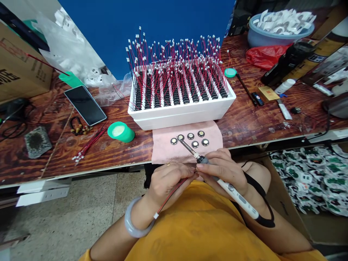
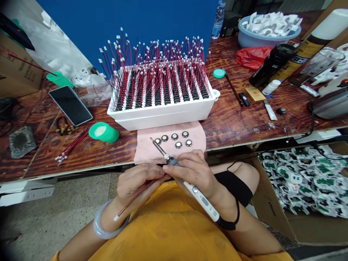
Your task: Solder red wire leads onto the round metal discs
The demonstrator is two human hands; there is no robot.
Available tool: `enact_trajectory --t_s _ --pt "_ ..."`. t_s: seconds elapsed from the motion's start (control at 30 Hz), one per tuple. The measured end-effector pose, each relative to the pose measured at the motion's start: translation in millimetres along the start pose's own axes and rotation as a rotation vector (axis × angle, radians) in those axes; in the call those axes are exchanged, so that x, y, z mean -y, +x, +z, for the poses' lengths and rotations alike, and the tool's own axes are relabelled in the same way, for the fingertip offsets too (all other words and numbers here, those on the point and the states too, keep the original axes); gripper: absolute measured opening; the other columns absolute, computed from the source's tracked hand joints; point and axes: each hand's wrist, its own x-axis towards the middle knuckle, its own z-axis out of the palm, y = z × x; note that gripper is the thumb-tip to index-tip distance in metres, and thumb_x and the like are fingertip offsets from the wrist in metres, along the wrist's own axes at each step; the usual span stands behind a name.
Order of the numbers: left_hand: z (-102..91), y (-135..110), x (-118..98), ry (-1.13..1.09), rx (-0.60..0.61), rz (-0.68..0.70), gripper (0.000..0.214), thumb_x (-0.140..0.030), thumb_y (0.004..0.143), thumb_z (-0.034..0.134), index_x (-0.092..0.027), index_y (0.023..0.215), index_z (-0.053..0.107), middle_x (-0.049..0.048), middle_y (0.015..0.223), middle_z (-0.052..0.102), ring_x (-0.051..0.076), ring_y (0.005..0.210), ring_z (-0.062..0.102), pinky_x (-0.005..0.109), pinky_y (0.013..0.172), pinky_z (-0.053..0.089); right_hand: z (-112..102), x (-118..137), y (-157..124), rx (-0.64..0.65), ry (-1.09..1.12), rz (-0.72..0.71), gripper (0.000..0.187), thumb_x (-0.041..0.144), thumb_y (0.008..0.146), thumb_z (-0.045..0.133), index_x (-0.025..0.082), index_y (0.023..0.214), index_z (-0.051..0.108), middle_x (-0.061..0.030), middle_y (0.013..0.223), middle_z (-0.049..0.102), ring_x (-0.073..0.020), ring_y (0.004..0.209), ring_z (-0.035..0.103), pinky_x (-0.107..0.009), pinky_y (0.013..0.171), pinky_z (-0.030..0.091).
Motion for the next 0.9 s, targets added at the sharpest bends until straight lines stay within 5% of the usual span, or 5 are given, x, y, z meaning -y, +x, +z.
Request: enact_trajectory --t_s 0.4,0.57,0.73,0.9 --pt "0.0 -6.8 5.5 0.056 0.048 -0.012 0.022 -0.009 0.085 0.068 -0.02 0.105 0.067 0.0049 0.09 0.072 0.016 0.089 0.07 0.028 0.082 0.058 7.0 -1.0 -2.6 -0.015 -0.023 0.016 0.052 0.003 0.085 0.068 0.026 0.13 0.058 0.0009 0.088 0.07 -0.016 0.088 0.067 -0.032 0.078 0.049" --pt "-8.1 -13.8 8.0 0.37 0.031 0.068 0.023 -0.008 0.083 0.07 -0.017 0.104 0.069 0.0054 0.088 0.072 0.014 0.08 0.069 0.023 0.071 0.056 0.9 -5.4 -6.2 -0.057 -0.072 0.023 0.052 0.009 0.085 0.073 0.022 0.133 0.057 -0.0038 0.095 0.072 -0.0188 0.087 0.068 -0.038 0.084 0.054" --pt "-9.4 -35.2 36.7 0.553 -0.154 0.037 0.023 -0.009 0.083 0.073 -0.018 0.103 0.068 0.0072 0.101 0.072 0.012 0.084 0.071 0.019 0.075 0.059 -8.4 -17.9 -17.9 -0.129 -0.125 0.08 0.063 0.005 0.081 0.076 0.02 0.138 0.055 -0.0055 0.095 0.071 -0.0214 0.088 0.067 -0.04 0.086 0.055" --pt "4.1 -45.7 66.8 0.551 -0.165 0.044 0.023 -0.008 0.083 0.071 -0.015 0.105 0.067 0.0095 0.103 0.073 0.014 0.09 0.072 0.02 0.079 0.059 -3.5 -29.8 -24.6 -0.113 -0.099 0.097 0.053 0.011 0.086 0.07 0.023 0.136 0.059 -0.0046 0.093 0.072 -0.0214 0.083 0.067 -0.041 0.08 0.056"
